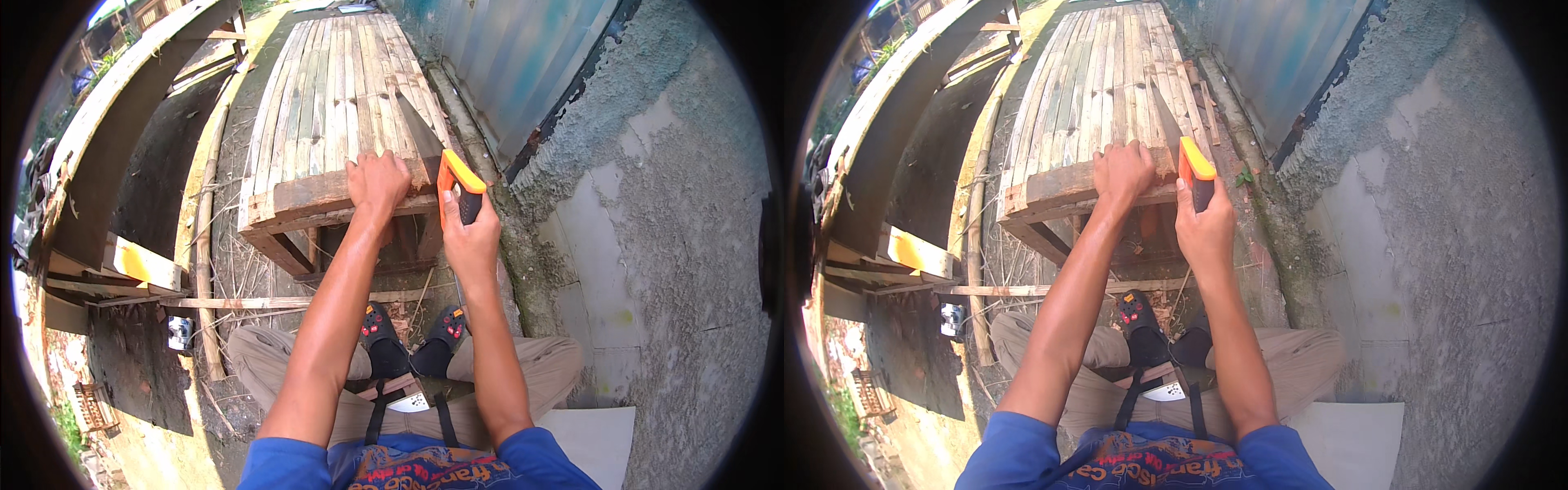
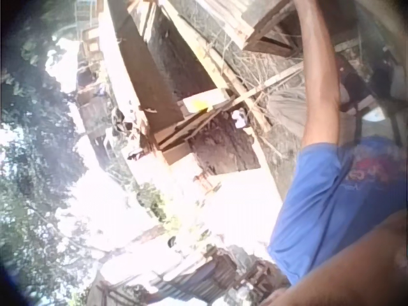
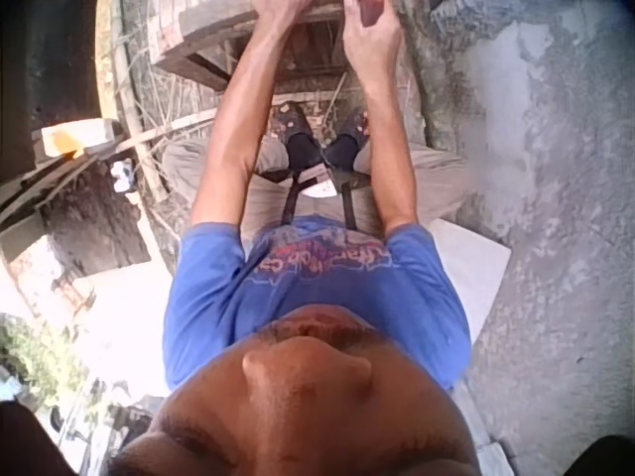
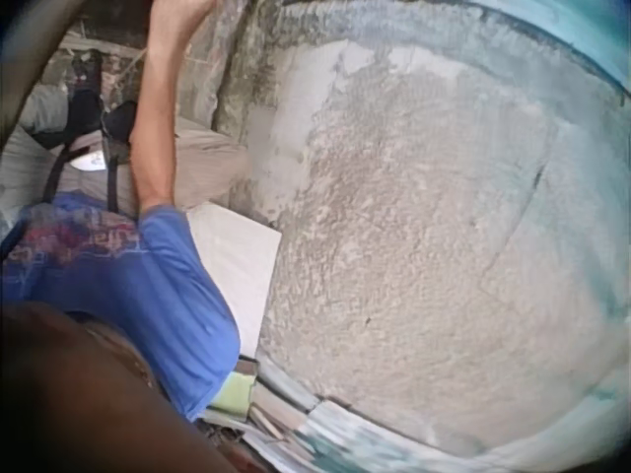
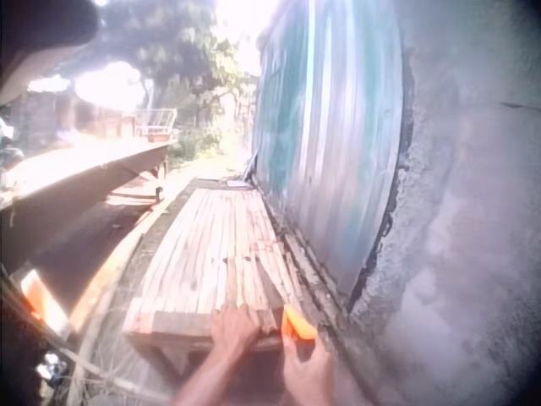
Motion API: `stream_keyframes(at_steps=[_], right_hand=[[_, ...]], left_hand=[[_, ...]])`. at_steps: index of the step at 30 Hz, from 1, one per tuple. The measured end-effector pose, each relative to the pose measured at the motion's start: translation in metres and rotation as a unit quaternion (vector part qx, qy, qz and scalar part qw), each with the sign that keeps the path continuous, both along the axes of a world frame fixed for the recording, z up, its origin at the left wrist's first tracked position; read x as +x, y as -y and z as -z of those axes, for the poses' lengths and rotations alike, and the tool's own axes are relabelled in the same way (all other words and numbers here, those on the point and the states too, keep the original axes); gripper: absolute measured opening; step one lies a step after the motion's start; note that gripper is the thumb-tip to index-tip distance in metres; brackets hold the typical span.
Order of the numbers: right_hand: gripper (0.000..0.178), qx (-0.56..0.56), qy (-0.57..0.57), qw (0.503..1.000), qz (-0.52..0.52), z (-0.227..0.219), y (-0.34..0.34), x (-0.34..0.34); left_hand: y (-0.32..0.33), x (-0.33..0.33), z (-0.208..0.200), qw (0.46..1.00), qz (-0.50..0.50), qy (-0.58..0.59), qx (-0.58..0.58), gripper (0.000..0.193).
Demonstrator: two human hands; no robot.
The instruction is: The person sits on the ground and uses a hand saw to cut a small piece of wood. They then use a knife to shave and shape the cut piece, repeating the process of cutting and shaving.
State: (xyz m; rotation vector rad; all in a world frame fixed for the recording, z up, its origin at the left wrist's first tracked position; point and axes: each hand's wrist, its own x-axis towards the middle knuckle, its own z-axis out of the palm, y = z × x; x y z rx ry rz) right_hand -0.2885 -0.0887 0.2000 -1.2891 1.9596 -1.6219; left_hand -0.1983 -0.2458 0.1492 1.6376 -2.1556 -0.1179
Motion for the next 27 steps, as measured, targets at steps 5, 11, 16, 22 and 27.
stream_keyframes(at_steps=[5, 11, 16, 22, 27], right_hand=[[0.028, 0.030, 0.056, 0.998, 0.017, 0.025, -0.117, 0.012], [0.016, 0.042, 0.034, 0.998, 0.013, 0.016, -0.246, 0.018], [0.026, 0.060, 0.037, 0.998, 0.004, 0.000, -0.126, 0.013], [0.035, -0.056, -0.013, 0.998, -0.003, 0.006, -0.027, -0.009], [0.027, -0.009, 0.005, 1.000, 0.000, 0.020, -0.112, 0.004]], left_hand=[[-0.007, 0.005, 0.002, 1.000, 0.005, 0.000, 0.001, 0.041], [-0.012, 0.005, 0.000, 1.000, 0.009, -0.013, -0.001, 0.041], [-0.007, 0.006, 0.008, 1.000, 0.012, -0.016, -0.025, 0.042], [-0.001, 0.000, -0.002, 1.000, -0.005, 0.008, 0.011, 0.043], [0.000, 0.002, 0.000, 1.000, -0.006, 0.008, 0.015, 0.043]])
